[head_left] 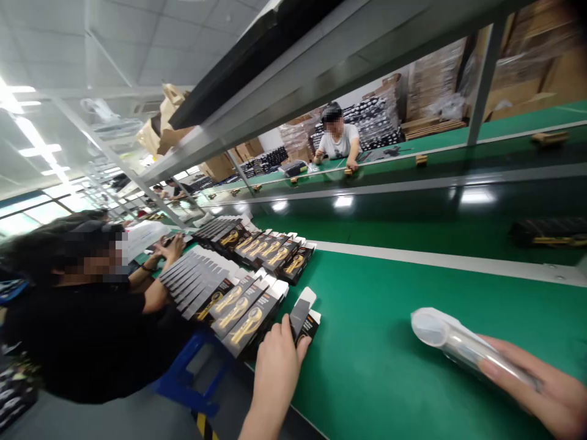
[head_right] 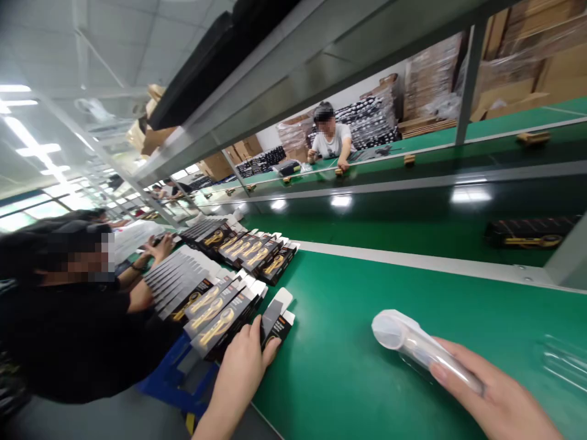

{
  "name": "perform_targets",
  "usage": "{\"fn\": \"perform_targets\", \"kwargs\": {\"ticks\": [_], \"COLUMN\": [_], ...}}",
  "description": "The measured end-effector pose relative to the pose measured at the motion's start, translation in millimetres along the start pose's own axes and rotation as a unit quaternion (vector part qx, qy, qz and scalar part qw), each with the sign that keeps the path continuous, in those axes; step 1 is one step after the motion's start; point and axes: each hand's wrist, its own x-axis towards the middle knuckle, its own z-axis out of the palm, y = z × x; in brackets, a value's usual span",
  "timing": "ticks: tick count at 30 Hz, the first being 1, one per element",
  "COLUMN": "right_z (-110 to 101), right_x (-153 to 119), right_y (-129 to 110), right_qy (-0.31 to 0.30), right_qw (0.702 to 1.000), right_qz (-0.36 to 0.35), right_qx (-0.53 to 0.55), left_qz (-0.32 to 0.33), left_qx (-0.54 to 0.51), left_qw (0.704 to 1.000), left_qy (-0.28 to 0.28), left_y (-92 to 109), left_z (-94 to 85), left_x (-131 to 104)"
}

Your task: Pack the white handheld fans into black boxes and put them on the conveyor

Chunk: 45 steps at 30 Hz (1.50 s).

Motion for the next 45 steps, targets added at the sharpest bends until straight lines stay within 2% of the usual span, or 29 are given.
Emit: {"fn": "perform_targets", "kwargs": {"ticks": [4, 7, 10, 12, 14, 17, 19, 24, 31, 34, 39, 41, 43, 45], "right_z": [-22, -34, -39, -38, -39, -45, -49, -39, -26, -20, -8, -12, -27, -53], "right_x": [0, -3, -8, -10, -11, -11, -10, -16, -25, -27, -24, -19, -13, -9], "right_y": [-26, -51, -73, -82, -84, -79, -74, -73, -79, -73, -73, -77, -76, -66], "right_qy": [-0.093, -0.150, -0.193, -0.224, -0.270, -0.326, -0.345, -0.323, -0.328, -0.292, -0.255, -0.259, -0.252, -0.173], "right_qw": [0.993, 0.982, 0.964, 0.950, 0.934, 0.921, 0.924, 0.944, 0.944, 0.956, 0.967, 0.966, 0.967, 0.985], "right_qz": [0.070, 0.102, 0.122, 0.126, 0.131, 0.133, 0.110, 0.068, -0.016, 0.005, 0.008, 0.010, 0.014, 0.014], "right_qx": [-0.010, 0.050, 0.138, 0.178, 0.193, 0.167, 0.125, 0.009, 0.035, 0.007, -0.016, 0.005, 0.022, -0.025], "left_qz": [0.125, 0.192, 0.240, 0.271, 0.319, 0.406, 0.454, 0.524, 0.535, 0.544, 0.575, 0.579, 0.566, 0.532], "left_qx": [-0.115, -0.226, -0.287, -0.313, -0.321, -0.287, -0.254, -0.191, -0.198, -0.167, -0.164, -0.188, -0.210, -0.217], "left_qw": [0.985, 0.953, 0.924, 0.909, 0.892, 0.863, 0.845, 0.823, 0.816, 0.817, 0.790, 0.782, 0.790, 0.816], "left_qy": [-0.016, -0.059, -0.080, -0.057, -0.004, 0.093, 0.125, 0.111, 0.092, 0.098, 0.135, 0.133, 0.104, 0.061], "left_y": [38, 61, 77, 84, 87, 89, 91, 105, 111, 117, 125, 124, 123, 126], "left_z": [-0.8, -11.0, -15.2, -11.7, -5.3, 1.6, 0.6, -11.2, -16.9, -17.4, -10.3, -9.5, -12.9, -19.9], "left_x": [-10, -11, -8, -6, -5, -8, -12, -16, -14, -13, -8, -2, 9, 28]}}
